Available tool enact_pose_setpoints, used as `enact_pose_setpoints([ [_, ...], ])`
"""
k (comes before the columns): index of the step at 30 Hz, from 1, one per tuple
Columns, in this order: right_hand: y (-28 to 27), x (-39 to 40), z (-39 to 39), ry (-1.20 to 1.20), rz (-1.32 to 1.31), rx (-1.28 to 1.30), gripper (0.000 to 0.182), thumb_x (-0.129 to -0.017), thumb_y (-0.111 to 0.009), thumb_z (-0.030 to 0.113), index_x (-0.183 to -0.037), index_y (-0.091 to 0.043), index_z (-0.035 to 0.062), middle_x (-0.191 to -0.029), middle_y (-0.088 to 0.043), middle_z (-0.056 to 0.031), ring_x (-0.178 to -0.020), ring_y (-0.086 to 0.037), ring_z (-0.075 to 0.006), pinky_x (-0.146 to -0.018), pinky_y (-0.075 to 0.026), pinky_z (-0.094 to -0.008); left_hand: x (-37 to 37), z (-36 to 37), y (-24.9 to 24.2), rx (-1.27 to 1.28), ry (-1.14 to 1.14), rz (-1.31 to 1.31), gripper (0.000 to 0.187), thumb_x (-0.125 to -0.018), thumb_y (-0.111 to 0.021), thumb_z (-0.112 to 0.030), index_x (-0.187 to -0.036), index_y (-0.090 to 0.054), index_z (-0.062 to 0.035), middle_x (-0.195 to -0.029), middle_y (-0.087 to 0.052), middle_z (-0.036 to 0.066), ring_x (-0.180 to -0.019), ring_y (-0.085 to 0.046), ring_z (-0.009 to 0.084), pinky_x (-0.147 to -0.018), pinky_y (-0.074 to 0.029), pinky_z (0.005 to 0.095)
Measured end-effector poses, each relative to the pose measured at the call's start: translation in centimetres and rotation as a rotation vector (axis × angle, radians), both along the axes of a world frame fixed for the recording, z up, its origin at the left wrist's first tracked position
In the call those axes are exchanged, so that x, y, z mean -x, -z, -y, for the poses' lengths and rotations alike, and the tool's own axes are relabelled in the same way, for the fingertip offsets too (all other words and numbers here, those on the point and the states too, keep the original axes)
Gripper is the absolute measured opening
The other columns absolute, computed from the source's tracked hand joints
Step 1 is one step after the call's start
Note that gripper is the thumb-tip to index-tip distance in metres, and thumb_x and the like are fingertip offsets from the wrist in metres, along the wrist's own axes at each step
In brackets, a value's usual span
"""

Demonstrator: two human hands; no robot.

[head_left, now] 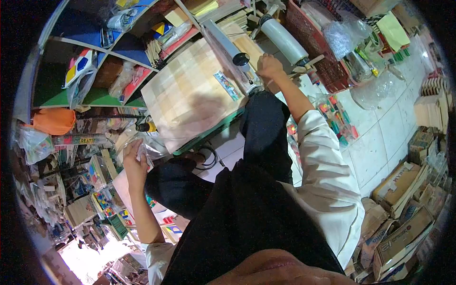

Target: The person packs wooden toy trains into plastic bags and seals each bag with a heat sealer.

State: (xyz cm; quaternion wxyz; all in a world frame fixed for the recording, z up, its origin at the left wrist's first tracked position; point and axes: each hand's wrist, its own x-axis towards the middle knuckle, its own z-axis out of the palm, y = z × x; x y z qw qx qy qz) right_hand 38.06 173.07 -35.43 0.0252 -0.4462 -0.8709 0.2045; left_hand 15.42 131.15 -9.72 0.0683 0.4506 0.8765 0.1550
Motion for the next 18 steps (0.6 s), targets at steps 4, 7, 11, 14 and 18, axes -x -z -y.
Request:
enact_pose_setpoints([
  [4,-1.8,-1.7,-0.7,0.167,-0.251,0.286,0.067,-0.053,-0.076,0.035,-0.106,-0.054,0.0003,-0.102,-0.059,-0.0185,-0.099,-0.057,-0.0290,-0.083,-0.047,-0.0358,1.1,0.2,-0.1,0.035,0.093,-0.126,0.062,-0.065,-0.052,0.010,-0.124,-0.048,-0.0086,-0.123,-0.046,0.020,-0.112,-0.046,0.0358,-0.090,-0.040,0.0358],
  [7,-2.8,-4.0,-1.4,0.225,-0.583,0.604,0.068,-0.058,-0.073,0.031,-0.115,-0.052,0.0026,-0.108,-0.059,-0.0142,-0.097,-0.057,-0.0252,-0.084,-0.045,-0.0362,0.7,-0.3,-1.0,0.045,-0.024,0.013,0.075,-0.061,-0.052,0.009,-0.132,-0.037,-0.0097,-0.131,-0.038,0.025,-0.122,-0.037,0.0384,-0.095,-0.036,0.0365],
  [11,-9.4,-7.9,0.0,-0.080,-1.288,1.087,0.065,-0.063,-0.058,0.020,-0.125,-0.045,0.0034,-0.117,-0.053,-0.0129,-0.103,-0.052,-0.0211,-0.087,-0.044,-0.0366,1.5,-0.6,-1.5,0.029,0.005,0.040,0.069,-0.063,-0.055,0.004,-0.129,-0.042,-0.0086,-0.129,-0.042,0.022,-0.101,-0.055,0.0270,-0.075,-0.046,0.0302],
  [14,-13.1,-8.4,1.6,-0.290,-1.546,1.222,0.083,-0.058,-0.061,0.020,-0.131,-0.031,-0.0024,-0.121,-0.047,-0.0230,-0.109,-0.050,-0.0348,-0.098,-0.037,-0.0441,1.1,-1.3,-1.5,-0.064,0.028,-0.047,0.061,-0.063,-0.058,-0.001,-0.123,-0.048,-0.0037,-0.115,-0.051,0.020,-0.090,-0.056,0.0300,-0.075,-0.045,0.0315],
  [18,-17.9,-5.7,4.7,-0.505,-1.568,1.193,0.085,-0.053,-0.067,0.020,-0.128,-0.033,-0.0007,-0.112,-0.052,-0.0206,-0.109,-0.049,-0.0405,-0.098,-0.037,-0.0456,3.0,-1.1,0.8,-0.219,0.098,-0.015,0.056,-0.063,-0.057,-0.003,-0.119,-0.050,-0.0011,-0.108,-0.055,0.018,-0.088,-0.057,0.0280,-0.071,-0.045,0.0320],
])
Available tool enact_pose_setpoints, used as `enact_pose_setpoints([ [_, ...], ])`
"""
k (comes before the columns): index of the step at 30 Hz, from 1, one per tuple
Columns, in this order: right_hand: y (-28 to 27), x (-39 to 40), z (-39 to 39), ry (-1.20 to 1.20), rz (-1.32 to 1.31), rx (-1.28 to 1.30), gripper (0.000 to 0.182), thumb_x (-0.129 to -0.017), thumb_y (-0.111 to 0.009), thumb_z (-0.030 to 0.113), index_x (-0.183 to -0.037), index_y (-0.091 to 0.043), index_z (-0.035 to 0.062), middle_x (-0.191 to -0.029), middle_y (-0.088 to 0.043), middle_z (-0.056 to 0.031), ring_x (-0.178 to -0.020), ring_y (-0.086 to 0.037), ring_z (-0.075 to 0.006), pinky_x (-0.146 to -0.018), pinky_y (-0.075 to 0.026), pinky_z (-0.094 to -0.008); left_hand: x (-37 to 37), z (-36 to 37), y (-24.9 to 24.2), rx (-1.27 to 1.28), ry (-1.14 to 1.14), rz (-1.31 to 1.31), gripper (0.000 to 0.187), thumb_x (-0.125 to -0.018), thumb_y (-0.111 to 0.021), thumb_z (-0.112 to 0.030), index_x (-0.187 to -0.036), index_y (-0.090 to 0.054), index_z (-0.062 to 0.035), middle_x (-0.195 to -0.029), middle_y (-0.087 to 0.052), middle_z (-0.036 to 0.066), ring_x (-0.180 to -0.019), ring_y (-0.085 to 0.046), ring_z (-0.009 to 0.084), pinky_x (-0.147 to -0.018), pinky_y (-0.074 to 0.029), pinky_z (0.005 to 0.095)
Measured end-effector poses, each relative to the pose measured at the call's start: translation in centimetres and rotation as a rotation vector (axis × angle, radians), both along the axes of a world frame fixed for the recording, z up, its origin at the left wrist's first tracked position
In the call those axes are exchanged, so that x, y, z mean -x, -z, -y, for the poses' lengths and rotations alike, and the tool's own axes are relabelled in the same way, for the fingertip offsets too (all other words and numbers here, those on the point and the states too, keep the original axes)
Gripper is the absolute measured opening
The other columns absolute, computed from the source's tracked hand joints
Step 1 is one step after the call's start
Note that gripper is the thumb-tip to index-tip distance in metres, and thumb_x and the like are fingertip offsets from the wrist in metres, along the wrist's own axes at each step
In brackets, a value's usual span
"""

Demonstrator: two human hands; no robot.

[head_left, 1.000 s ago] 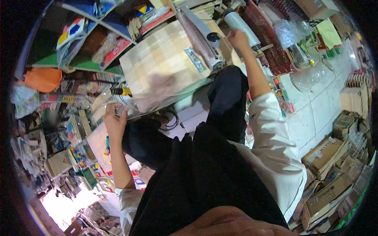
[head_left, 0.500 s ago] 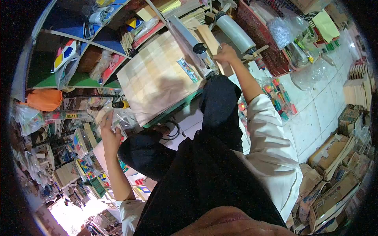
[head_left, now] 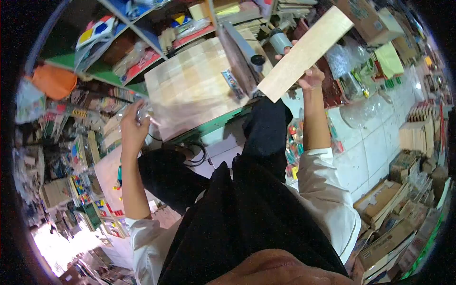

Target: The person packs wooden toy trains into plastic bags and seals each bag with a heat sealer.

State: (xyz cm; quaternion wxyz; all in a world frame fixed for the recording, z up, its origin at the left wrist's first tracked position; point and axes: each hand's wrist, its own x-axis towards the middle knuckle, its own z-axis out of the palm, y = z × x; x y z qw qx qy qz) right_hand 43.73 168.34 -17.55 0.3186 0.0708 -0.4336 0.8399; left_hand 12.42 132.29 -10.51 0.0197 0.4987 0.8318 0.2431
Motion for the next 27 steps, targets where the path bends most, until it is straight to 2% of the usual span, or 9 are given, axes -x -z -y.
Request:
enact_pose_setpoints([
  [4,-4.9,5.9,7.4,-0.082,-0.046,-0.211,0.075,-0.060,-0.066,0.015,-0.127,-0.034,0.0038,-0.118,-0.048,-0.0146,-0.114,-0.045,-0.0402,-0.098,-0.034,-0.0538,-0.6,-0.2,-0.4,-0.018,0.146,-0.076,0.066,-0.059,-0.057,0.000,-0.124,-0.044,-0.0012,-0.117,-0.050,0.022,-0.109,-0.049,0.0352,-0.091,-0.040,0.0342],
  [6,-6.8,10.6,12.5,-0.134,-0.120,-0.275,0.067,-0.064,-0.065,0.015,-0.123,-0.038,0.0023,-0.115,-0.051,-0.0138,-0.112,-0.048,-0.0346,-0.098,-0.035,-0.0487,-0.5,-0.7,-0.1,-0.007,0.134,0.058,0.072,-0.057,-0.057,0.001,-0.127,-0.040,-0.0012,-0.122,-0.046,0.023,-0.116,-0.043,0.0366,-0.095,-0.037,0.0343],
  [8,-7.5,14.0,16.1,-0.043,-0.051,-0.749,0.060,-0.064,-0.063,0.012,-0.120,-0.042,0.0032,-0.116,-0.051,-0.0128,-0.107,-0.051,-0.0292,-0.096,-0.038,-0.0431,-0.7,-0.5,-0.5,-0.035,0.171,0.096,0.073,-0.057,-0.056,0.002,-0.128,-0.039,-0.0013,-0.124,-0.045,0.022,-0.116,-0.042,0.0364,-0.096,-0.037,0.0342],
  [13,-2.4,19.7,20.9,-0.157,0.181,-0.981,0.058,-0.062,-0.061,0.007,-0.117,-0.044,0.0050,-0.117,-0.049,-0.0126,-0.106,-0.050,-0.0273,-0.094,-0.039,-0.0372,-0.7,1.9,-1.4,-0.099,0.240,0.193,0.080,-0.057,-0.056,0.005,-0.133,-0.033,-0.0038,-0.128,-0.043,0.020,-0.118,-0.043,0.0316,-0.095,-0.038,0.0312],
  [15,0.4,21.6,21.1,-0.217,0.232,-0.976,0.057,-0.062,-0.060,0.005,-0.117,-0.043,0.0054,-0.116,-0.048,-0.0132,-0.106,-0.050,-0.0291,-0.093,-0.040,-0.0365,-0.1,3.1,-0.1,-0.208,0.300,0.229,0.085,-0.058,-0.056,0.005,-0.137,-0.027,-0.0099,-0.133,-0.040,0.016,-0.093,-0.051,0.0208,-0.079,-0.043,0.0266],
  [17,2.9,23.3,20.3,-0.177,0.310,-1.337,0.064,-0.058,-0.064,0.002,-0.118,-0.040,0.0026,-0.116,-0.047,-0.0150,-0.110,-0.047,-0.0326,-0.092,-0.040,-0.0360,-0.6,4.4,-1.0,-0.073,0.182,0.473,0.088,-0.060,-0.054,0.004,-0.140,-0.023,-0.0156,-0.138,-0.036,0.012,-0.065,-0.048,0.0131,-0.062,-0.045,0.0246],
  [22,8.0,25.7,18.3,-0.258,0.706,-1.716,0.066,-0.062,-0.069,0.010,-0.121,-0.039,0.0055,-0.118,-0.046,-0.0169,-0.105,-0.048,-0.0349,-0.091,-0.040,-0.0380,0.9,7.0,0.7,-0.108,0.095,0.548,0.085,-0.062,-0.052,0.003,-0.140,-0.023,-0.0159,-0.138,-0.035,0.015,-0.060,-0.045,0.0131,-0.061,-0.044,0.0239],
  [25,10.0,26.6,18.5,-0.332,0.999,-2.092,0.064,-0.065,-0.068,0.014,-0.122,-0.040,0.0072,-0.115,-0.050,-0.0174,-0.107,-0.049,-0.0330,-0.088,-0.043,-0.0384,1.2,7.2,2.5,-0.064,0.109,0.466,0.082,-0.063,-0.050,0.002,-0.139,-0.024,-0.0155,-0.137,-0.035,0.017,-0.078,-0.055,0.0188,-0.071,-0.045,0.0260],
  [27,11.3,26.3,18.2,-0.178,1.055,-2.193,0.059,-0.068,-0.066,0.016,-0.120,-0.042,0.0075,-0.106,-0.057,-0.0183,-0.102,-0.054,-0.0323,-0.084,-0.046,-0.0394,1.9,7.1,4.7,-0.091,0.072,0.426,0.081,-0.063,-0.049,0.004,-0.139,-0.025,-0.0125,-0.137,-0.035,0.018,-0.109,-0.050,0.0252,-0.086,-0.042,0.0281],
])
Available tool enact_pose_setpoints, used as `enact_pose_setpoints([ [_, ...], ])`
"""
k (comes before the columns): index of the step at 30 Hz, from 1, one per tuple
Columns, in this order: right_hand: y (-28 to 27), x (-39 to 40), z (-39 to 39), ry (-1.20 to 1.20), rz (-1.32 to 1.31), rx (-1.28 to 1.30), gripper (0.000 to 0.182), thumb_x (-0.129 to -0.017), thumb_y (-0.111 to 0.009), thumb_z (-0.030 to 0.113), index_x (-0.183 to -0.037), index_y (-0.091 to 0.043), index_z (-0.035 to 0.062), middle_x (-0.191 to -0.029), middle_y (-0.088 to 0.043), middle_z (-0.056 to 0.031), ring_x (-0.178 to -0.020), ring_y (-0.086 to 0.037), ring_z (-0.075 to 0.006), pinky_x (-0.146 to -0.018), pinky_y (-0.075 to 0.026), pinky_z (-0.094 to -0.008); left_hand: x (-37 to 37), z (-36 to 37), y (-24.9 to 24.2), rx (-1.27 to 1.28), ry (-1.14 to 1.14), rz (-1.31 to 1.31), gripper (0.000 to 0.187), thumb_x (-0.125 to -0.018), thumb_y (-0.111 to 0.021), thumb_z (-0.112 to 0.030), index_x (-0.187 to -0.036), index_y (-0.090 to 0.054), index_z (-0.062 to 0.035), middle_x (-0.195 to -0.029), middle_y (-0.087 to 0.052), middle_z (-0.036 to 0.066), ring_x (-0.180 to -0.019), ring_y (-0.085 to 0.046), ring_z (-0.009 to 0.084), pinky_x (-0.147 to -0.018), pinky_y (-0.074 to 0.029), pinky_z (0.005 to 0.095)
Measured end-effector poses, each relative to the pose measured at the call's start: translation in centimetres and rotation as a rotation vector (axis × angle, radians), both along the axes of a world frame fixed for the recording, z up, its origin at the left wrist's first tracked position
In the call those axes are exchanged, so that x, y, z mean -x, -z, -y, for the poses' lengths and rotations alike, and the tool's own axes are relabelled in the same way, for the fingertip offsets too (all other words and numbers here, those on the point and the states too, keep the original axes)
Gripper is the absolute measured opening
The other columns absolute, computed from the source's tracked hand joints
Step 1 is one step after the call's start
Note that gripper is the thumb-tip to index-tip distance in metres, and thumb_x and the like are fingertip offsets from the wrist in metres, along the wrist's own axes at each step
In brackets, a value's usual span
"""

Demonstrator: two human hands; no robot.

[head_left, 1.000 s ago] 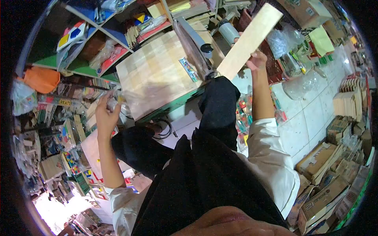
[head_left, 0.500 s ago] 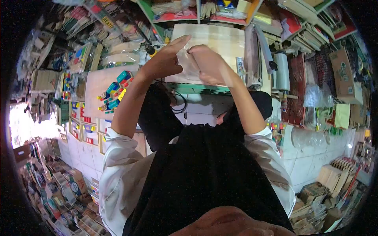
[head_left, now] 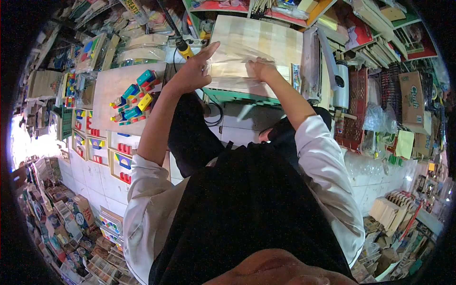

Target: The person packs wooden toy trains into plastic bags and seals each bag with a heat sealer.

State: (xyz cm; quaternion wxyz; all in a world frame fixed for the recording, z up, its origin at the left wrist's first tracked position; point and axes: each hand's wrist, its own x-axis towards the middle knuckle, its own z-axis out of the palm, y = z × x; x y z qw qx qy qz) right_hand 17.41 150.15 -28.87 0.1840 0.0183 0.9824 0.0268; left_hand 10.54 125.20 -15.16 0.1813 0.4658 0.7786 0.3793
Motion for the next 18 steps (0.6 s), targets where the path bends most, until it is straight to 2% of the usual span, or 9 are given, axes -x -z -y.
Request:
enact_pose_setpoints([
  [3,1.6,1.0,-1.6,0.060,0.171,0.075,0.060,-0.068,-0.066,0.017,-0.122,-0.041,0.0080,-0.096,-0.061,-0.0179,-0.096,-0.058,-0.0325,-0.079,-0.048,-0.0395,1.0,0.2,3.7,-0.001,-0.052,0.021,0.081,-0.062,-0.047,0.006,-0.138,-0.024,-0.0090,-0.137,-0.034,0.017,-0.128,-0.031,0.0272,-0.096,-0.034,0.0276],
  [4,2.2,1.0,-2.4,0.064,0.177,0.073,0.060,-0.068,-0.066,0.017,-0.122,-0.041,0.0080,-0.096,-0.061,-0.0179,-0.096,-0.058,-0.0325,-0.079,-0.048,-0.0395,1.4,0.4,4.8,-0.034,-0.071,-0.035,0.081,-0.061,-0.046,0.008,-0.137,-0.025,-0.0067,-0.138,-0.033,0.016,-0.114,-0.046,0.0253,-0.083,-0.041,0.0252],
  [5,2.1,0.6,-3.3,0.004,0.161,0.144,0.058,-0.069,-0.065,0.016,-0.122,-0.042,0.0081,-0.094,-0.062,-0.0176,-0.093,-0.059,-0.0325,-0.078,-0.048,-0.0391,1.4,0.5,5.0,-0.036,-0.069,-0.027,0.081,-0.061,-0.046,0.008,-0.137,-0.025,-0.0067,-0.138,-0.033,0.016,-0.114,-0.046,0.0253,-0.083,-0.041,0.0252],
  [7,2.3,-0.1,-4.3,-0.047,0.154,0.209,0.057,-0.070,-0.064,0.015,-0.122,-0.043,0.0083,-0.093,-0.062,-0.0173,-0.090,-0.060,-0.0325,-0.077,-0.049,-0.0388,1.1,0.4,5.5,-0.011,-0.042,0.105,0.080,-0.060,-0.045,0.009,-0.136,-0.029,-0.0064,-0.138,-0.033,0.016,-0.090,-0.053,0.0208,-0.067,-0.044,0.0237],
  [8,0.4,-0.9,-4.1,-0.053,0.038,0.195,0.059,-0.069,-0.065,0.014,-0.123,-0.043,0.0073,-0.092,-0.063,-0.0164,-0.090,-0.060,-0.0318,-0.077,-0.049,-0.0385,0.7,0.1,6.1,-0.119,-0.046,0.110,0.080,-0.059,-0.045,0.010,-0.136,-0.031,-0.0071,-0.139,-0.034,0.013,-0.068,-0.045,0.0159,-0.057,-0.041,0.0232],
  [10,-0.5,-1.5,-4.4,-0.054,-0.066,0.171,0.061,-0.068,-0.066,0.012,-0.124,-0.042,0.0062,-0.091,-0.063,-0.0155,-0.091,-0.060,-0.0311,-0.076,-0.049,-0.0382,-0.3,-0.5,5.3,-0.136,-0.050,0.142,0.080,-0.060,-0.046,0.010,-0.136,-0.031,-0.0078,-0.139,-0.033,0.012,-0.064,-0.044,0.0153,-0.058,-0.041,0.0231],
  [12,0.1,-0.9,-5.2,0.079,0.329,0.041,0.056,-0.072,-0.064,0.011,-0.124,-0.044,0.0109,-0.095,-0.062,-0.0165,-0.090,-0.060,-0.0299,-0.076,-0.048,-0.0384,-0.8,-1.0,5.3,-0.189,-0.061,0.159,0.083,-0.060,-0.047,0.009,-0.138,-0.028,-0.0122,-0.141,-0.032,0.008,-0.058,-0.041,0.0135,-0.060,-0.042,0.0231],
  [16,3.0,-1.8,-6.1,-0.080,0.329,-0.135,0.049,-0.078,-0.060,0.019,-0.124,-0.044,0.0133,-0.100,-0.060,-0.0168,-0.091,-0.060,-0.0305,-0.076,-0.048,-0.0400,-1.2,-1.5,4.4,-0.217,-0.071,0.168,0.085,-0.061,-0.047,0.009,-0.139,-0.026,-0.0153,-0.141,-0.032,0.009,-0.058,-0.041,0.0139,-0.061,-0.042,0.0234],
  [18,6.3,-1.5,-6.6,0.071,0.258,-0.072,0.039,-0.083,-0.052,0.029,-0.121,-0.049,0.0182,-0.106,-0.057,-0.0171,-0.093,-0.059,-0.0308,-0.077,-0.048,-0.0410,-1.0,-1.4,4.4,-0.247,-0.084,0.246,0.083,-0.062,-0.044,0.010,-0.139,-0.028,-0.0165,-0.140,-0.032,0.012,-0.062,-0.042,0.0080,-0.061,-0.041,0.0201],
])
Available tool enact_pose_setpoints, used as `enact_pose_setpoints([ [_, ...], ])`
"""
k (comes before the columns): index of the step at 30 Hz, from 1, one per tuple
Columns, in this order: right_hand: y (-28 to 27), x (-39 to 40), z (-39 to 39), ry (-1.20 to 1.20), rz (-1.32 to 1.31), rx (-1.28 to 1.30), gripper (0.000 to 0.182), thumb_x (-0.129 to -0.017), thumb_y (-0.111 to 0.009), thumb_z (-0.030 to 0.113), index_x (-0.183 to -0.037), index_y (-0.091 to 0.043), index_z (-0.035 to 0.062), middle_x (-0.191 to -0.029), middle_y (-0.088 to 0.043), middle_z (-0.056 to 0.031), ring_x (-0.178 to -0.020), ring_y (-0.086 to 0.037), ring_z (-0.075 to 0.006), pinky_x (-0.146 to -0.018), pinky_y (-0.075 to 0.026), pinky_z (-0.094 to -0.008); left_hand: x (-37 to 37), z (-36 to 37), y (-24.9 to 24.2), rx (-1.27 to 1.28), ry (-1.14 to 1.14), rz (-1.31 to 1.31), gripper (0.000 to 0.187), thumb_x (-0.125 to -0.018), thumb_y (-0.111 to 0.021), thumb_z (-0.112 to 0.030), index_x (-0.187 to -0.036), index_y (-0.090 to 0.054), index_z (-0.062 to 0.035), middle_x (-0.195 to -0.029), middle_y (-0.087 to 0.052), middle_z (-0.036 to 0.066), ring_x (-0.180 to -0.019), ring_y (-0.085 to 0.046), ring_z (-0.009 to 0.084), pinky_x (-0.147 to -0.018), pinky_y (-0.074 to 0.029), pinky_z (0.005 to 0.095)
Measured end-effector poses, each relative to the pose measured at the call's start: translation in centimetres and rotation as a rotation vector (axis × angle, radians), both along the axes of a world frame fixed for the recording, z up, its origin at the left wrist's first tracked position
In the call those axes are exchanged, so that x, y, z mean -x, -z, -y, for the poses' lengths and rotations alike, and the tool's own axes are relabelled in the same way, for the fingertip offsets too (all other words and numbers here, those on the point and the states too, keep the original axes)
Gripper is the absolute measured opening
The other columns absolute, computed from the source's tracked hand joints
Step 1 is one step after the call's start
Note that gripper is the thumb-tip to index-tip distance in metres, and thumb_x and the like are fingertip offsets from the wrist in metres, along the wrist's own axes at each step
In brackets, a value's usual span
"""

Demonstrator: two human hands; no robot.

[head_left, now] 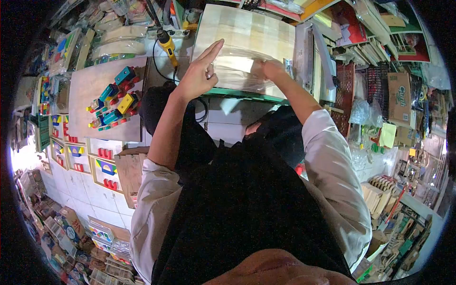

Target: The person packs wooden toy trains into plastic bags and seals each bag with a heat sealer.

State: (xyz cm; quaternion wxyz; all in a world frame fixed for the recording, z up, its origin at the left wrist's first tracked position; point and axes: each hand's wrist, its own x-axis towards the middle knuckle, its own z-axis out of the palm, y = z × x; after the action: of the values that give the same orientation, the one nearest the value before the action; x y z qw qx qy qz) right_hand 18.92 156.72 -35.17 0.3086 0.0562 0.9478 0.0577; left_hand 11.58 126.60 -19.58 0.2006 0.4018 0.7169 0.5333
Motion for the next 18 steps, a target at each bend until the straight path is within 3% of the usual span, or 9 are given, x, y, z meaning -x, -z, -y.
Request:
enact_pose_setpoints([
  [4,-3.5,0.7,2.5,0.232,-0.204,0.382,0.042,-0.085,-0.048,0.036,-0.122,-0.047,0.0147,-0.113,-0.055,-0.0171,-0.100,-0.056,-0.0326,-0.082,-0.045,-0.0408,0.6,-0.3,1.2,-0.057,-0.016,-0.141,0.086,-0.063,-0.046,0.010,-0.140,-0.024,-0.0178,-0.142,-0.030,0.011,-0.059,-0.041,0.0101,-0.061,-0.042,0.0205],
  [7,-4.0,1.0,3.3,0.103,-0.005,0.167,0.042,-0.088,-0.042,0.036,-0.124,-0.045,0.0152,-0.119,-0.052,-0.0177,-0.108,-0.051,-0.0333,-0.090,-0.041,-0.0383,0.9,-0.6,1.2,0.016,0.012,0.017,0.090,-0.063,-0.052,0.009,-0.141,-0.017,-0.0168,-0.144,-0.026,0.008,-0.062,-0.044,0.0155,-0.062,-0.044,0.0246],
  [9,-5.3,1.7,3.3,-0.174,-0.057,0.567,0.042,-0.089,-0.045,0.028,-0.127,-0.042,0.0124,-0.115,-0.054,-0.0193,-0.106,-0.052,-0.0327,-0.090,-0.041,-0.0372,1.7,-1.1,1.8,-0.036,-0.041,-0.010,0.090,-0.064,-0.054,0.009,-0.141,-0.015,-0.0154,-0.145,-0.024,0.009,-0.063,-0.046,0.0154,-0.062,-0.044,0.0247],
  [10,-7.4,1.4,3.2,-0.018,-0.012,0.559,0.041,-0.085,-0.053,0.019,-0.124,-0.046,0.0088,-0.106,-0.060,-0.0184,-0.099,-0.058,-0.0264,-0.087,-0.044,-0.0348,2.0,-1.3,2.2,-0.055,-0.043,-0.009,0.090,-0.065,-0.056,0.008,-0.141,-0.016,-0.0148,-0.144,-0.024,0.009,-0.061,-0.047,0.0156,-0.063,-0.045,0.0250],
  [11,-10.9,1.4,3.5,-0.010,-0.011,0.554,0.041,-0.085,-0.053,0.019,-0.124,-0.046,0.0088,-0.106,-0.060,-0.0184,-0.099,-0.058,-0.0264,-0.087,-0.044,-0.0348,2.1,-1.5,2.3,-0.060,-0.036,-0.005,0.090,-0.065,-0.056,0.008,-0.141,-0.016,-0.0148,-0.144,-0.024,0.009,-0.061,-0.047,0.0156,-0.063,-0.045,0.0250],
  [13,-15.4,0.8,2.9,0.295,-0.048,1.438,0.036,-0.080,-0.060,0.013,-0.113,-0.054,0.0019,-0.099,-0.063,-0.0145,-0.089,-0.062,-0.0198,-0.081,-0.047,-0.0316,2.1,-1.8,2.3,0.019,-0.085,-0.015,0.090,-0.065,-0.058,0.007,-0.141,-0.016,-0.0145,-0.144,-0.024,0.010,-0.059,-0.047,0.0156,-0.062,-0.045,0.0255],
  [15,-15.8,-0.6,-1.0,0.793,-0.497,1.469,0.023,-0.078,-0.062,0.013,-0.096,-0.061,-0.0013,-0.096,-0.063,-0.0099,-0.084,-0.062,-0.0177,-0.076,-0.048,-0.0289,2.1,-1.9,2.9,-0.003,-0.080,-0.025,0.090,-0.064,-0.059,0.007,-0.141,-0.017,-0.0142,-0.144,-0.025,0.010,-0.058,-0.047,0.0155,-0.062,-0.045,0.0259],
  [17,-8.9,-2.6,-6.8,0.937,-0.612,0.874,0.017,-0.076,-0.065,0.014,-0.086,-0.063,0.0004,-0.090,-0.064,-0.0112,-0.078,-0.063,-0.0177,-0.068,-0.049,-0.0286,2.0,-2.0,3.1,0.003,-0.084,-0.034,0.089,-0.064,-0.059,0.007,-0.141,-0.018,-0.0136,-0.143,-0.026,0.011,-0.058,-0.047,0.0151,-0.062,-0.045,0.0258],
  [18,-6.8,-3.6,-7.2,0.909,-0.490,0.611,0.018,-0.074,-0.066,0.017,-0.083,-0.064,0.0012,-0.087,-0.064,-0.0132,-0.074,-0.063,-0.0199,-0.064,-0.050,-0.0296,2.0,-2.1,3.0,0.000,-0.081,-0.038,0.089,-0.064,-0.059,0.007,-0.141,-0.018,-0.0136,-0.143,-0.026,0.011,-0.058,-0.047,0.0151,-0.062,-0.045,0.0258],
])
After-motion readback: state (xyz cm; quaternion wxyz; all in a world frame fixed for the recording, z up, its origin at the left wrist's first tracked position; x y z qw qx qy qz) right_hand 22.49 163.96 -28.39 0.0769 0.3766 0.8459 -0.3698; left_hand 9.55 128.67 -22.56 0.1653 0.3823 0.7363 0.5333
